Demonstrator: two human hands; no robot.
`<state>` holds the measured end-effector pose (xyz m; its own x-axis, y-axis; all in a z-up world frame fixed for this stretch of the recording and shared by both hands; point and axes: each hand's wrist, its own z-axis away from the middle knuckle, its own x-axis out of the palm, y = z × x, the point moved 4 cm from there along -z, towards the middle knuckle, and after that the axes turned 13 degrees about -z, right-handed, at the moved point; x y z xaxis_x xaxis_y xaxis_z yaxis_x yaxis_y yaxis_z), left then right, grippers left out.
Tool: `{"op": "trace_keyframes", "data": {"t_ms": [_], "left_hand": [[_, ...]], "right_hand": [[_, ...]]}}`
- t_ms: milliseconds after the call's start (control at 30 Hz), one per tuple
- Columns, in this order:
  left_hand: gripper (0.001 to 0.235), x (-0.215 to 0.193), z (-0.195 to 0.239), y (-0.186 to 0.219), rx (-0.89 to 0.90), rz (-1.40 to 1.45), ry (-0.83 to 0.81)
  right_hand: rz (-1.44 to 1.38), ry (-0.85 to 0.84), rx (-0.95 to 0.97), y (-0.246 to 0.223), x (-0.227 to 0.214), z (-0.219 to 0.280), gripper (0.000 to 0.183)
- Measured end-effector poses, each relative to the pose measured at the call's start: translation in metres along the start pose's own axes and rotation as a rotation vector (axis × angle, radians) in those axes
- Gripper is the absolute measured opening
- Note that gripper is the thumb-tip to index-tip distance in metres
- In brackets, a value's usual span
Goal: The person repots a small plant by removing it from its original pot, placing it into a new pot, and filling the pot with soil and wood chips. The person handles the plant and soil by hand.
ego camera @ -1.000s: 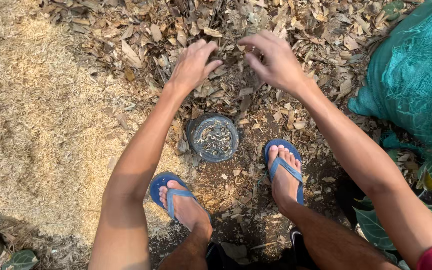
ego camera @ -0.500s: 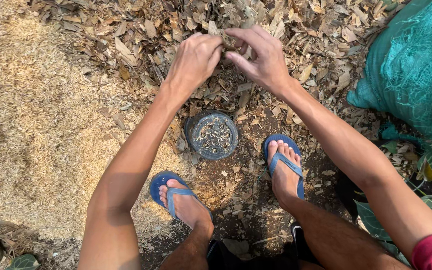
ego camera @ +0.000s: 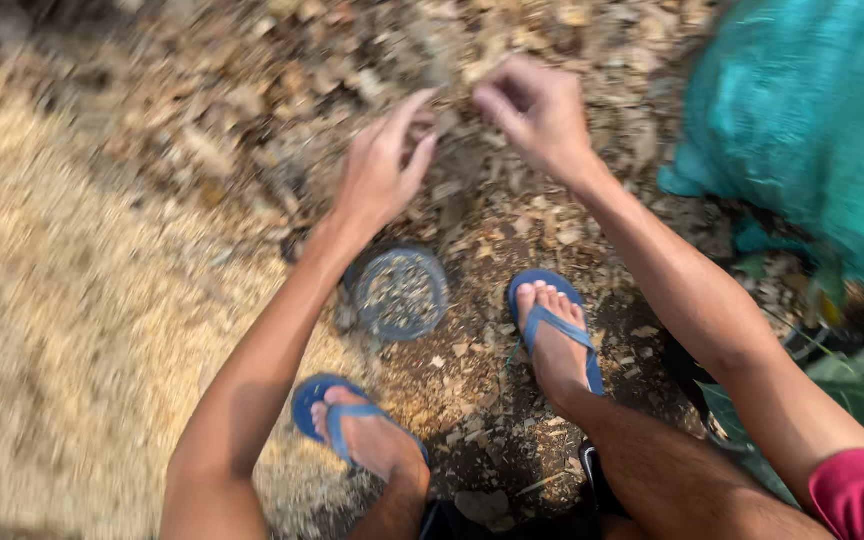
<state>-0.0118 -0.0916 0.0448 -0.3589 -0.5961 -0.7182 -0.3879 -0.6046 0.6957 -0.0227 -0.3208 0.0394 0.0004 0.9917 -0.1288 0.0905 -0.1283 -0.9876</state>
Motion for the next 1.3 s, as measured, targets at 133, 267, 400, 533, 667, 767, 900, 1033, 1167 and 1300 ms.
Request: {"op": "trace_keyframes", "data": {"t_ms": [133, 267, 400, 533, 667, 767, 900, 1033, 1167, 1300], "left_hand": [[0.062, -0.008, 0.011, 0.006, 0.105, -0.349, -0.128], [0.072, -0.002, 0.019, -0.014, 0.109, -0.481, -0.208], [0.077, 0.016, 0.028, -0.037, -0.017, -0.507, -0.364], [0.081, 0.029, 0.029, -0.055, -0.123, -0.558, -0.477], [0.081, 0.035, 0.028, -0.062, -0.098, -0.567, -0.473], [0.083, 0.039, 0.024, -0.064, -0.098, -0.596, -0.469], [0.084, 0.045, 0.023, -0.069, -0.069, -0.641, -0.457], [0.085, 0.052, 0.025, -0.074, -0.052, -0.677, -0.463], [0.086, 0.05, 0.022, -0.074, -0.059, -0.664, -0.473], [0.083, 0.051, 0.024, -0.069, -0.049, -0.644, -0.436]], "right_hand": [[0.25, 0.312, 0.047, -0.048, -0.093, 0.035, 0.015], [0.551, 0.163, 0.63, -0.064, -0.021, 0.168, 0.033], [0.778, -0.263, 0.833, -0.036, 0.029, 0.269, 0.047], [0.809, -0.261, 0.601, -0.032, 0.028, 0.281, 0.052], [0.84, -0.306, 0.614, -0.037, 0.024, 0.275, 0.053], [0.848, -0.324, 0.626, -0.04, 0.023, 0.274, 0.056], [0.789, -0.283, 0.599, -0.036, 0.017, 0.277, 0.056], [0.824, -0.313, 0.605, -0.036, 0.014, 0.278, 0.058], [0.813, -0.312, 0.609, -0.043, 0.01, 0.27, 0.056], [0.768, -0.316, 0.675, -0.05, 0.01, 0.268, 0.045]]}}
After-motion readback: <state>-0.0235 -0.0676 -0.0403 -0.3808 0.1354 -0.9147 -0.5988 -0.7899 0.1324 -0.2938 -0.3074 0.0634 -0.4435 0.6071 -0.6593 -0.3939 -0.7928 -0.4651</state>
